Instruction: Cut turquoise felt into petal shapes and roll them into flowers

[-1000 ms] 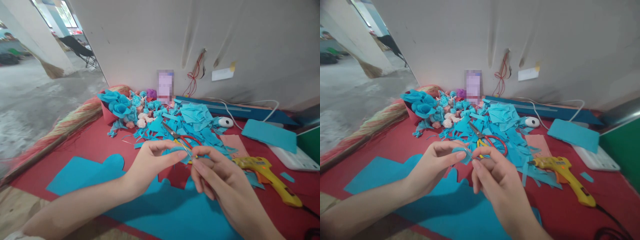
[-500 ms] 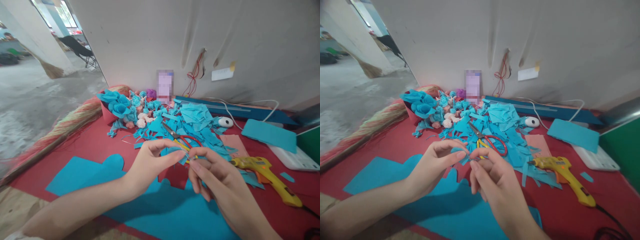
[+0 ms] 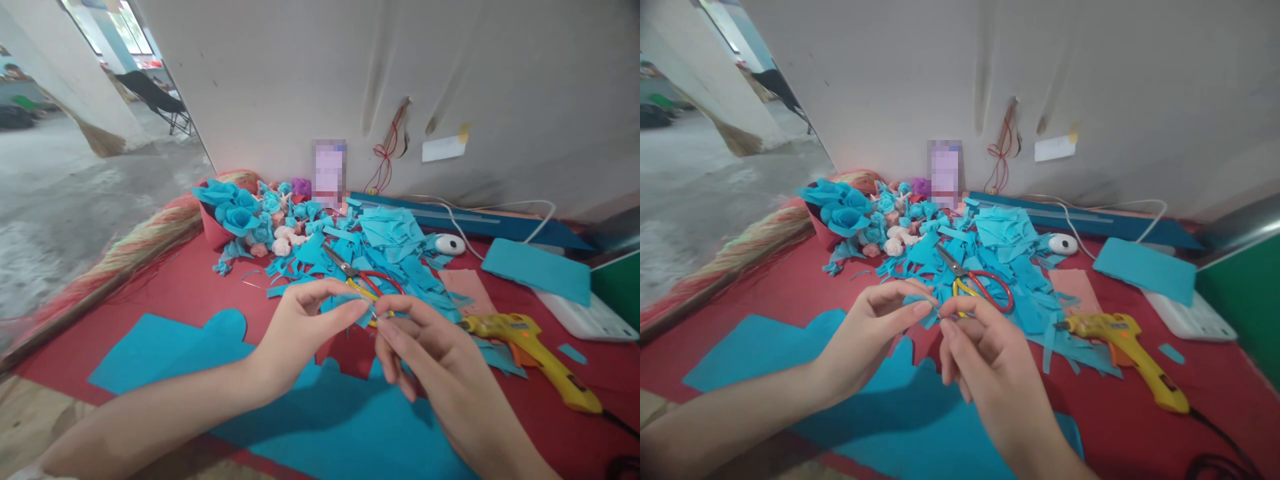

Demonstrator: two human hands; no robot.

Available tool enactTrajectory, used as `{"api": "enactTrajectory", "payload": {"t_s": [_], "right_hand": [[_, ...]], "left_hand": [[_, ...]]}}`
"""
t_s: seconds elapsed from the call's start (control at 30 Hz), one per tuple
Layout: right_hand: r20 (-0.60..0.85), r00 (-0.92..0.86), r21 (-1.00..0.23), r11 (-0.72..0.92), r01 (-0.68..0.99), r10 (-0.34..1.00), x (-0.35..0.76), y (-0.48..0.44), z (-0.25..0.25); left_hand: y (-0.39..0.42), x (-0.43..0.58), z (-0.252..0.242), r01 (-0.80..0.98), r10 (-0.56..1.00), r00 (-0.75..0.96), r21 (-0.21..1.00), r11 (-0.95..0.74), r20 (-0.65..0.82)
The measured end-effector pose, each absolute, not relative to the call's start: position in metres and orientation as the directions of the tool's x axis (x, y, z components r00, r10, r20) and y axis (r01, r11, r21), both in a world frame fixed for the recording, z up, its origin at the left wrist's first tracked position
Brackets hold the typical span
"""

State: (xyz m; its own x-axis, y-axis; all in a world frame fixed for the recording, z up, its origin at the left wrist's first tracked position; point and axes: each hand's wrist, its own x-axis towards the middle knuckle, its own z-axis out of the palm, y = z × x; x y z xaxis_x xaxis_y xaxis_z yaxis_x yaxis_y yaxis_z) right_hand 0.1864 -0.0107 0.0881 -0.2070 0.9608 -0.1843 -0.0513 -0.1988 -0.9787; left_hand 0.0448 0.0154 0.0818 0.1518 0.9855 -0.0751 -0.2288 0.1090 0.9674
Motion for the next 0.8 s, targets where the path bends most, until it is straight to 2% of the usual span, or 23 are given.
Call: {"api": "enactTrajectory", "payload": {"t_s": [0.4, 0.57, 0.8], "right_hand": [[-0.233, -0.259, -0.933, -0.291, -0.213, 0.937, 0.1881, -0.0086, 0.0895], [-0.256, -0.282, -0.919, -0.323, -0.226, 0.925, 0.1876, -0.0080, 0.0897], [-0.261, -0.282, -0.926, -0.322, -0.197, 0.923, 0.1859, -0.0075, 0.0898]], "left_hand": [[0.0170, 0.0388, 0.0839, -0.230, 0.981, 0.194, 0.971, 0.059, -0.013], [0.0183, 0.0384, 0.0865, -0.190, 0.980, 0.194, 0.979, 0.071, -0.034], [0.0188, 0.0362, 0.0851, -0.183, 0.978, 0.206, 0.983, 0.021, 0.017]]}}
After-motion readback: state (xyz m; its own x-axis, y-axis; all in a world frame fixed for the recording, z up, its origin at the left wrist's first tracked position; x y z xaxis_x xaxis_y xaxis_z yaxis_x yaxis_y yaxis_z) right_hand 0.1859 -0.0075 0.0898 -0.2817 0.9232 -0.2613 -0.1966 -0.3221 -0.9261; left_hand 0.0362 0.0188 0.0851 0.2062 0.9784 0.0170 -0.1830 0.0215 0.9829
